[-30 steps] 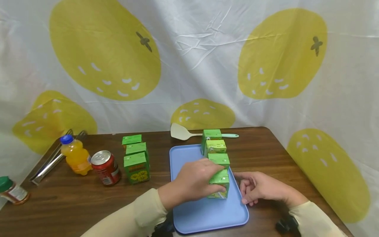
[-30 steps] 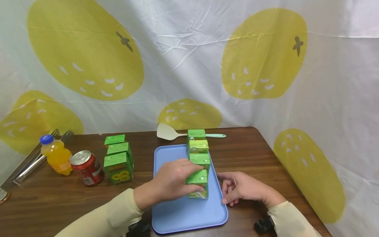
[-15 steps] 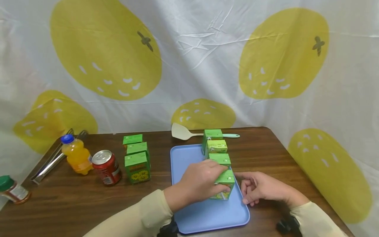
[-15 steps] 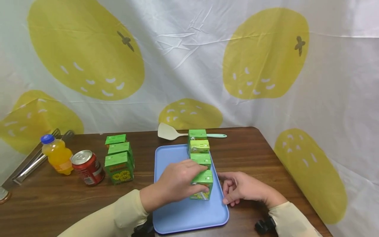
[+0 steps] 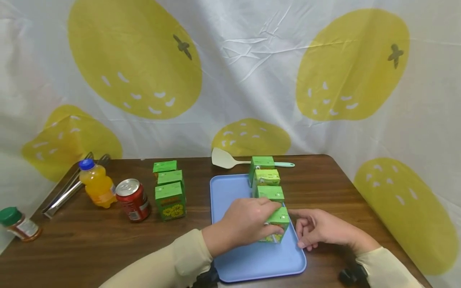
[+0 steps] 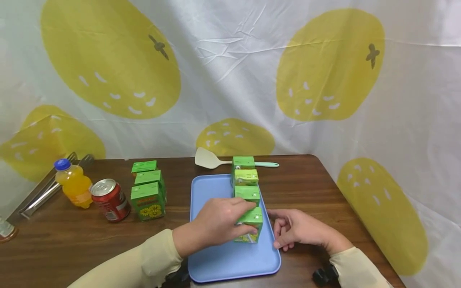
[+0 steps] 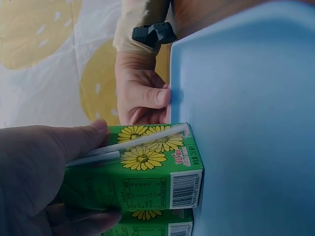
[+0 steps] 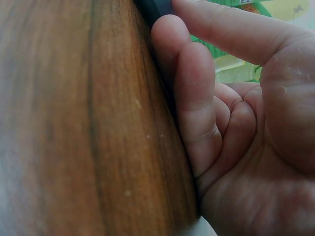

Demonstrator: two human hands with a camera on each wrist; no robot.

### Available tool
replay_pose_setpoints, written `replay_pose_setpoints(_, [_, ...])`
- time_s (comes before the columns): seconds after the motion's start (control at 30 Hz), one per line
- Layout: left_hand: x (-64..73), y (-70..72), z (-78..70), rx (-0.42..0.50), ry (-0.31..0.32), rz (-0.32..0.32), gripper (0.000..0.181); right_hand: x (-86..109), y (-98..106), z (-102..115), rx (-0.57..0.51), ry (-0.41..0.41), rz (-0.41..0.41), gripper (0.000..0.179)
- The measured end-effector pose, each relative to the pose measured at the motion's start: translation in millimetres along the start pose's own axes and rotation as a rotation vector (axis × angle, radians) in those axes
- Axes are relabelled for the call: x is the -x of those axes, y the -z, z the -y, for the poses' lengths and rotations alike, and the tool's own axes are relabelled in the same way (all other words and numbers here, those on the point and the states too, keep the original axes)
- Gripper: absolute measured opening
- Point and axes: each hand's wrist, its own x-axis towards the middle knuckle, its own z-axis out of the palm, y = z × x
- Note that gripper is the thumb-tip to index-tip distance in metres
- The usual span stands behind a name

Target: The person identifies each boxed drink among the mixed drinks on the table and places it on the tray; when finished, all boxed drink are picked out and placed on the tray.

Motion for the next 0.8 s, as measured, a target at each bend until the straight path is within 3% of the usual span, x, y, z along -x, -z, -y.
replay_pose_setpoints(0.43, [1.1,-0.2,-1.3,-0.008,0.014,0.025,0.058,1.6,0.0,0.4,-0.022,-0.004,0.005,0.097])
replay_pose_setpoints(0.63, [1.2,6.8,-0.4,-0.094,-0.010,0.062,0.067,1.4,0.0,-1.6,-0.026,0.018,0.011,0.096])
replay_pose_setpoints(0.8, [1.8,19.5,1.7,-0.157,-0.023,0.069,0.062,-0.7,1.1,-1.7,-0.026,0.040,0.024,0.095])
